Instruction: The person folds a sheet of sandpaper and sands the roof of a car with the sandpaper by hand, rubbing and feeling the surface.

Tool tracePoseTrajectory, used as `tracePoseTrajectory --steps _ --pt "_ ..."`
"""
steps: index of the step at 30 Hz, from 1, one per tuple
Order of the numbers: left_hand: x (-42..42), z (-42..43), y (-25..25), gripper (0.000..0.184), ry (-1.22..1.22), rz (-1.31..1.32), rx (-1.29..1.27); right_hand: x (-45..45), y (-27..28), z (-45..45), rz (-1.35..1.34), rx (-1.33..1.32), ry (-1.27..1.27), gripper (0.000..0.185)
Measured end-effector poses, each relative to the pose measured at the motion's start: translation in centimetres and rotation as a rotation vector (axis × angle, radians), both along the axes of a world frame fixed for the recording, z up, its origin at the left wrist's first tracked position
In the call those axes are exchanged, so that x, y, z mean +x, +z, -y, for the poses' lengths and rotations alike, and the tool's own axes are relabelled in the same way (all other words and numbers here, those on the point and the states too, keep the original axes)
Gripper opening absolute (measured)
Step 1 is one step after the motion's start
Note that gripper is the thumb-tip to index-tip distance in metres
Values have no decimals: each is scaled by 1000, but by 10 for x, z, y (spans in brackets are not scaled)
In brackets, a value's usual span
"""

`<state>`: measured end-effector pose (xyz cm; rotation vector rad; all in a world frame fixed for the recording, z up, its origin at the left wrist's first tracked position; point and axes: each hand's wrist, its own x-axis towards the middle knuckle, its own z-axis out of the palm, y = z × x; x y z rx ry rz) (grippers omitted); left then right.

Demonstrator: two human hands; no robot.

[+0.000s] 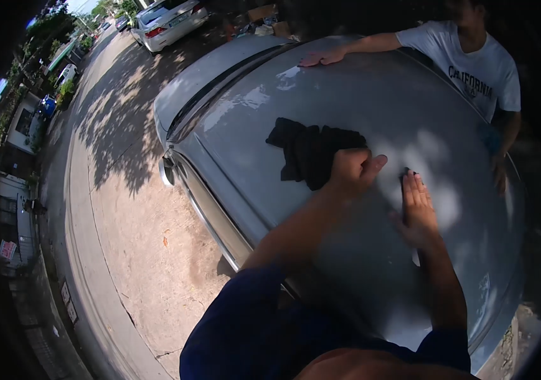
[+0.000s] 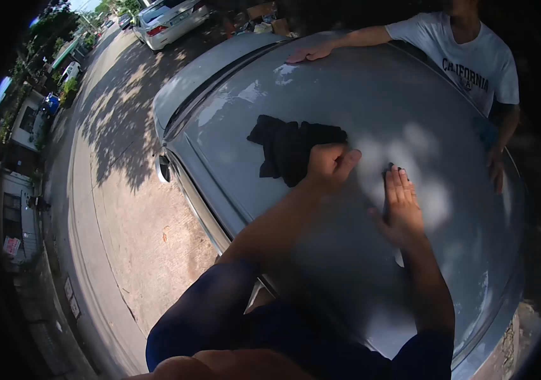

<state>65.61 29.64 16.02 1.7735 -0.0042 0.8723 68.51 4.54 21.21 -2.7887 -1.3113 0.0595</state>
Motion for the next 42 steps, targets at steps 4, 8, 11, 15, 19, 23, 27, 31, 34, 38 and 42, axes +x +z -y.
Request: tracePoseTrajectory --steps 4,8,11,15,19,23,27,31,34,38,42 --pt "4 -7 -6 64 -87 114 -68 -94 28 -29 -248 -158 548 99" --pt "11 -6 -26 75 -55 78 -112 102 -4 33 -9 -59 -299 105" --pt "13 -9 -18 77 -51 33 -103 150 -8 65 -10 -98 -460 106" --pt "11 -3 -7 78 -71 77 -209 -53 7 -27 -128 -95 349 99" --pt "12 -13 -14 75 -132 73 -234 -90 -1 -40 -254 -68 631 101" --pt "11 -8 -14 72 -96 38 -283 68 -2 -16 -95 -35 -121 100" --pt "15 -14 -15 68 -126 89 -264 29 -5 -12 -51 -44 21 99" --pt "20 -10 -31 64 -145 152 -244 -113 27 -9 -289 -270 419 97" --pt "13 -4 -8 61 -163 121 -172 -37 23 58 -101 -95 33 95" --pt "11 -4 -11 58 -161 77 -40 102 14 160 14 -95 -731 94" --pt "9 -8 -13 54 -163 114 17 8 6 78 -7 -45 -418 95"
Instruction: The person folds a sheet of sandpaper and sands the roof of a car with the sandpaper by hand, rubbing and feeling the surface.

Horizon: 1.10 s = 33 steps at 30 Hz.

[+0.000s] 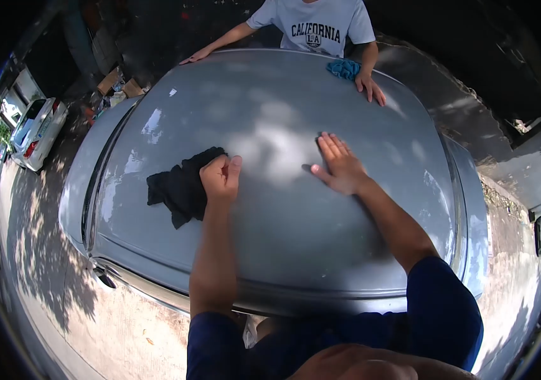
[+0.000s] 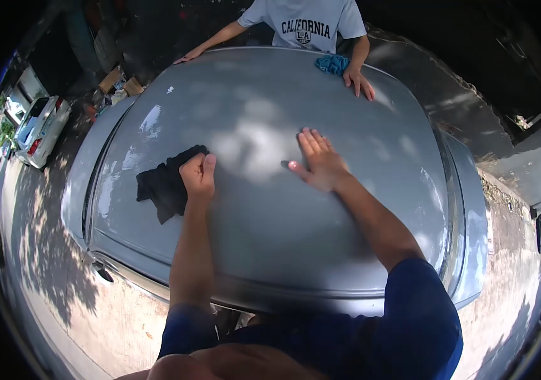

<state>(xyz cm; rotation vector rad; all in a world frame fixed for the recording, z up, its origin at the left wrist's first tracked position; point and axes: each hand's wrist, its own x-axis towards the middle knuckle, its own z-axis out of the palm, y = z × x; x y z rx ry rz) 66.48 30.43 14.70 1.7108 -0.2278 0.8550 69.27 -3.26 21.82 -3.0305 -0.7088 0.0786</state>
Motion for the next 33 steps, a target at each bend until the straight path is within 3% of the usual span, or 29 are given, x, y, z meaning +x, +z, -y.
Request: tracePoseTrajectory --steps 2,4,6,8,12,15,16,19,25,27,29,33 --pt "0 5 11 52 3 18 39 -101 0 -41 -51 17 311 95" --pt "-5 7 8 33 -15 -58 190 -182 8 -35 -70 -34 450 96" --pt "-11 20 14 31 14 11 327 -222 19 19 -136 3 270 93" --pt "-31 47 29 48 -118 -139 518 -238 38 93 -35 27 -106 90" --pt "-81 138 30 81 -370 -158 1081 -290 -10 276 228 98 -854 83" --pt "-131 162 45 88 -580 -117 1111 -313 -19 261 236 66 -860 80" --pt "-145 159 43 88 -598 -114 1100 -312 -17 229 276 56 -701 82" --pt "-174 123 46 89 -455 -245 1025 -288 17 94 79 131 -335 87" --pt "-214 8 8 93 -1 -602 893 -156 -34 -84 44 116 272 93" --pt "-220 12 16 91 22 -665 918 -86 -37 -120 7 126 227 93" --pt "-219 9 18 92 105 -714 908 -15 -26 -105 -53 148 18 93" --pt "-241 -36 -1 93 266 -811 798 65 -9 87 129 70 -494 99"
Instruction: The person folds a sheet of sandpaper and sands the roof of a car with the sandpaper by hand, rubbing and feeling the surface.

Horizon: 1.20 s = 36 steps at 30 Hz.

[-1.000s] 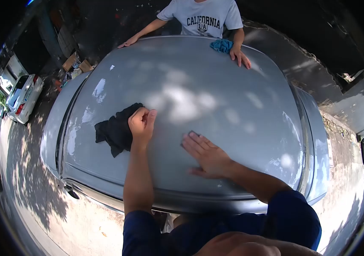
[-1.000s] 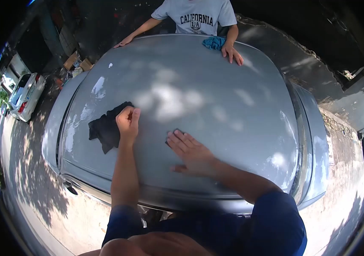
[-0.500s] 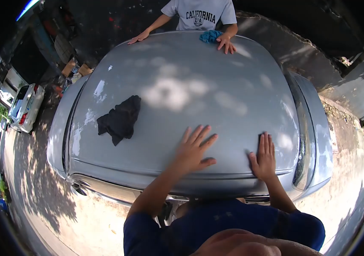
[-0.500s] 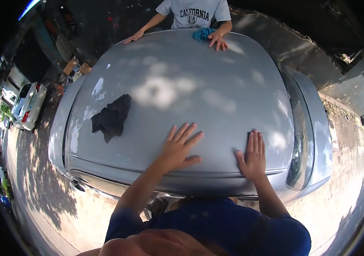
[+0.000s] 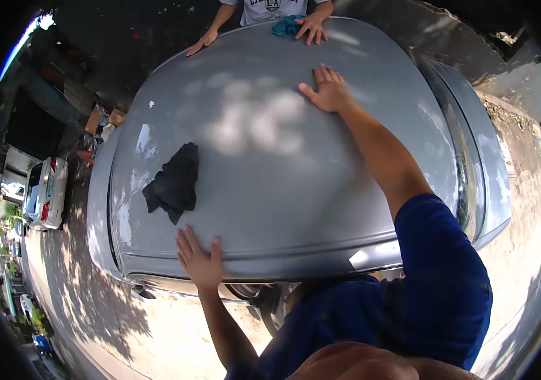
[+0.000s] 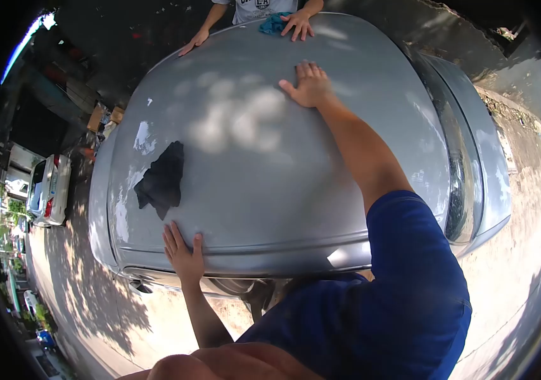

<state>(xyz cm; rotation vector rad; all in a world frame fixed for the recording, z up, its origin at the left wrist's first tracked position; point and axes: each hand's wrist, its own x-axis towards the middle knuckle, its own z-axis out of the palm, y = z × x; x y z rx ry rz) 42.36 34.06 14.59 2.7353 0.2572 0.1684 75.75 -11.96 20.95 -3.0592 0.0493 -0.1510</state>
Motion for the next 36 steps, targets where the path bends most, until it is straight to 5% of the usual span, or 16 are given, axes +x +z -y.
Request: tracePoseTrajectory --steps 5,8,15,20,23,26,30,34,36 --pt "4 -4 -11 91 80 41 33 -56 -15 307 52 32 -609 110" --pt "4 -4 -8 90 79 58 27 -59 -3 286 34 29 -691 113" --pt "3 -7 -13 92 86 119 -8 49 1 23 4 -34 -386 109" --pt "-1 -11 -22 86 91 156 -14 11 -26 -201 -88 54 190 107" --pt "6 -11 -25 81 106 164 -13 -42 -28 -256 -166 23 555 105" --pt "0 -12 -22 80 94 132 -4 -52 -11 -165 -180 16 520 103" --pt "1 -7 -17 85 116 77 -22 -34 11 76 -33 -4 -55 103" --pt "4 3 -25 90 165 78 38 -137 -3 287 52 15 -429 104" --pt "2 11 -27 93 187 68 41 -203 -13 317 81 116 -518 105"
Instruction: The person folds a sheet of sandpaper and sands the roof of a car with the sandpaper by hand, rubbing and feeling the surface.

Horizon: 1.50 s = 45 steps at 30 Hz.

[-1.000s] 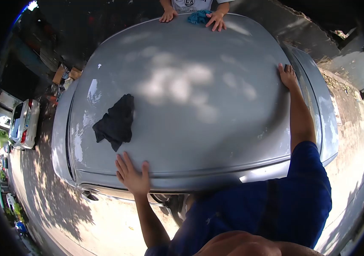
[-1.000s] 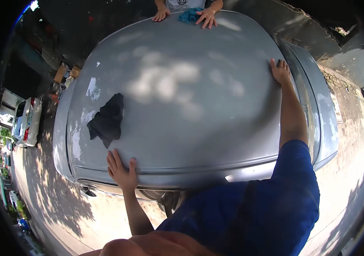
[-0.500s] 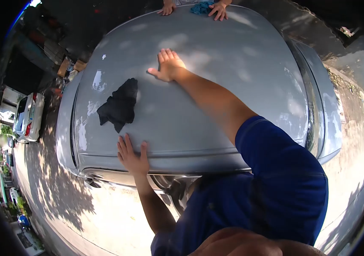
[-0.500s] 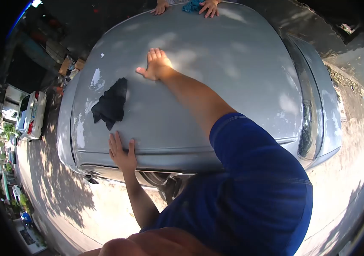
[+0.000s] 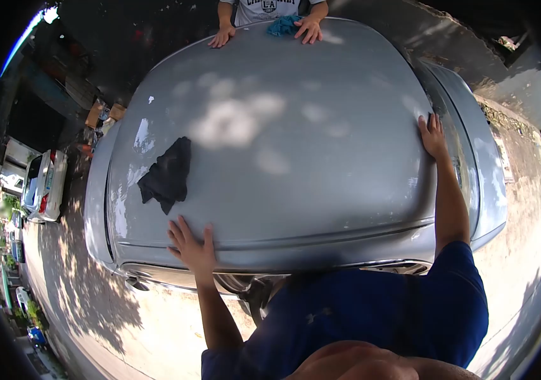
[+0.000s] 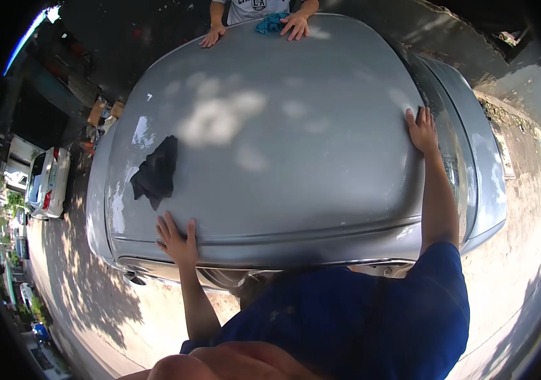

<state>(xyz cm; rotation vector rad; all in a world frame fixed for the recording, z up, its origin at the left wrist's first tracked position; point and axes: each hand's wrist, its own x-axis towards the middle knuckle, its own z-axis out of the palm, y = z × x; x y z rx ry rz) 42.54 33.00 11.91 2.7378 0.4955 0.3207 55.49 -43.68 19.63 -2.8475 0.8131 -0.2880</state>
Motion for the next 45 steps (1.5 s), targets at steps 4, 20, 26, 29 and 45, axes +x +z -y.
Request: tracePoseTrajectory --steps 4,20,26,29,45 --pt "1 6 7 95 15 -15 -29 -13 -5 -44 7 -87 -15 105" --pt "3 -15 -12 79 -8 -90 10 -28 -17 -513 -146 -28 1258 106" --pt "5 -17 -24 79 11 -39 31 -15 25 -156 -50 -144 284 100" --pt "7 -15 -27 79 24 8 61 -121 13 -58 25 -42 261 87" --pt "-4 -24 -20 70 -37 95 -71 -99 -31 -581 -107 -140 1578 90"
